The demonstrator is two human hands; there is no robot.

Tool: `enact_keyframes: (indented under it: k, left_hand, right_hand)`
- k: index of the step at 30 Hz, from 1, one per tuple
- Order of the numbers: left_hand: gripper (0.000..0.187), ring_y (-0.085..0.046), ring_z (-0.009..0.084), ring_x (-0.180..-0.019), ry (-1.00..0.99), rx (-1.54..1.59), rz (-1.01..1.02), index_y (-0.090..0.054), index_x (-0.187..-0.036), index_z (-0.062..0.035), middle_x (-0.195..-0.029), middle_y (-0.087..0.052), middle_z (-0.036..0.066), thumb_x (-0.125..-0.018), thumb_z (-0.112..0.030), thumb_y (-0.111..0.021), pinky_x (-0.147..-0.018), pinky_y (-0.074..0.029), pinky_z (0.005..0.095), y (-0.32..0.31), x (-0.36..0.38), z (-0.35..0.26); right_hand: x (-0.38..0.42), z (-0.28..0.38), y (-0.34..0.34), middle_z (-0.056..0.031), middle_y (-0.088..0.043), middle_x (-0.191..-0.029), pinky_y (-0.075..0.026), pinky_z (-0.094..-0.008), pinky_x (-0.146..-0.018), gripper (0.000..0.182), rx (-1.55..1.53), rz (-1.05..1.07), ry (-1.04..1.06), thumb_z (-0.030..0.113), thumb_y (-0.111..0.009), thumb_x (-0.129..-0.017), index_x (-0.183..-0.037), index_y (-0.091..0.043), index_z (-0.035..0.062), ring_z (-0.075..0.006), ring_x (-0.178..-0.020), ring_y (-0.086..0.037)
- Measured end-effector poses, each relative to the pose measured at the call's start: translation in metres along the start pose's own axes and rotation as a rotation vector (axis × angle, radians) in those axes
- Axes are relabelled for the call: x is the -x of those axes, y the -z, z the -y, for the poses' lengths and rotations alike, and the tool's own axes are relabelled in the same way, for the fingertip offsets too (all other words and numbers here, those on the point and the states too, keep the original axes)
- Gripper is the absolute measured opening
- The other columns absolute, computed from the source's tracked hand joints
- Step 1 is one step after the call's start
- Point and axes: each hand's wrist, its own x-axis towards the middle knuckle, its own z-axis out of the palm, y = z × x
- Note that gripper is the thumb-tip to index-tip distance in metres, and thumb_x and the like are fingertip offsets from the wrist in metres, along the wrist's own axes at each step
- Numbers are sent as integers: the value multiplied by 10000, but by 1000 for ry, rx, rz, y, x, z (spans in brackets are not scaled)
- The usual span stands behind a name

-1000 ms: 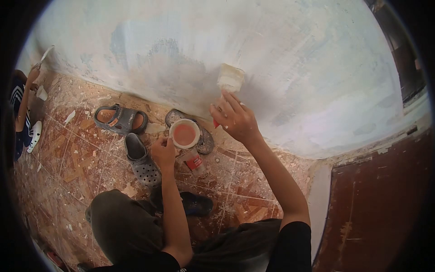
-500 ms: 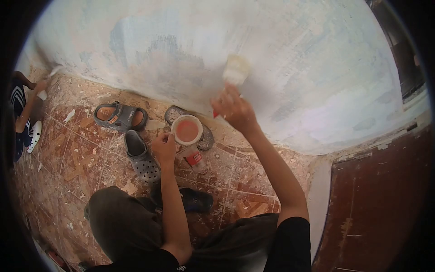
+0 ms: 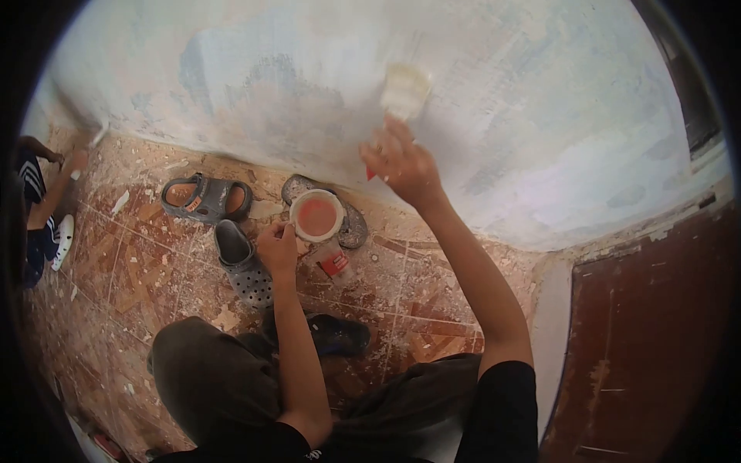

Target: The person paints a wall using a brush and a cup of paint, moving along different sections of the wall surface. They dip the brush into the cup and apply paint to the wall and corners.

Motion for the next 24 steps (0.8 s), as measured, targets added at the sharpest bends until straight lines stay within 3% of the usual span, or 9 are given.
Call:
enact_keyframes:
  k: [2, 6, 8, 9, 11, 14, 19, 22, 24]
  left_hand:
    - [171, -598, 194, -579, -11, -10, 2, -631, -745, 7, -636, -614, 110, -699, -136, -548, -561, -447, 297, 5, -6, 5]
    - [181, -588, 179, -558, 22, -15, -60, -631, -756, 13, -615, -608, 108, -696, -137, -549, -553, -440, 294, 12, -12, 10]
    - [182, -582, 174, -548, 32, -27, -63, -628, -752, 18, -607, -606, 105, -695, -136, -550, -550, -437, 291, 15, -12, 6]
    - [183, -576, 169, -539, 50, -31, -66, -626, -748, 24, -600, -603, 101, -693, -134, -551, -546, -434, 288, 16, -11, 5]
    - [182, -572, 163, -536, 29, -23, -66, -623, -745, 29, -600, -603, 98, -693, -131, -553, -545, -433, 287, 12, -11, 8]
    - [177, -561, 149, -525, -11, 10, -63, -619, -736, 36, -587, -597, 90, -694, -123, -553, -534, -425, 285, 7, -11, 12]
    - [168, -532, 125, -499, 8, -7, -36, -610, -713, 43, -551, -577, 76, -700, -112, -549, -508, -404, 276, 6, -10, 7]
    - [168, -514, 118, -483, -5, -5, -19, -603, -697, 49, -533, -565, 70, -701, -111, -550, -494, -392, 268, 6, -8, 5]
    - [174, -530, 119, -498, 53, 47, -12, -607, -713, 55, -554, -580, 77, -702, -109, -550, -507, -406, 273, 6, -10, 8]
  right_hand:
    - [37, 12, -13, -31, -565, -886, -511, -241, -551, 218, -76, 196, 152, 99, -606, -695, -876, -580, 218, -214, -922, -567]
    - [45, 26, -9, -38, -560, -840, -505, -221, -570, 221, -339, 305, 192, 96, -598, -702, -890, -568, 208, -204, -869, -573]
    - [23, 26, 4, -42, -568, -861, -507, -224, -589, 220, -599, 514, -129, 72, -603, -692, -879, -565, 180, -199, -830, -575]
    - [16, 21, 6, -42, -568, -861, -507, -224, -589, 220, -599, 513, -136, 72, -603, -692, -879, -565, 180, -199, -830, -575]
    - [1, 1, 1, -49, -580, -885, -515, -252, -578, 263, -596, 214, -128, 26, -612, -668, -892, -558, 153, -197, -816, -580]
    - [-24, -27, 12, 8, -550, -905, -502, -212, -522, 242, -518, 60, -187, 36, -568, -689, -873, -573, 193, -153, -890, -557]
    - [-57, -34, 33, 18, -546, -915, -499, -202, -531, 191, -118, -183, 53, 80, -622, -642, -788, -574, 193, -179, -992, -526]
    - [-27, -26, 5, 21, -541, -926, -506, -197, -555, 174, -124, -63, 46, 137, -607, -666, -818, -558, 206, -192, -1012, -514]
    - [5, -6, -6, -31, -556, -981, -528, -242, -634, 174, -133, 42, 103, 118, -576, -711, -866, -578, 198, -223, -964, -549]
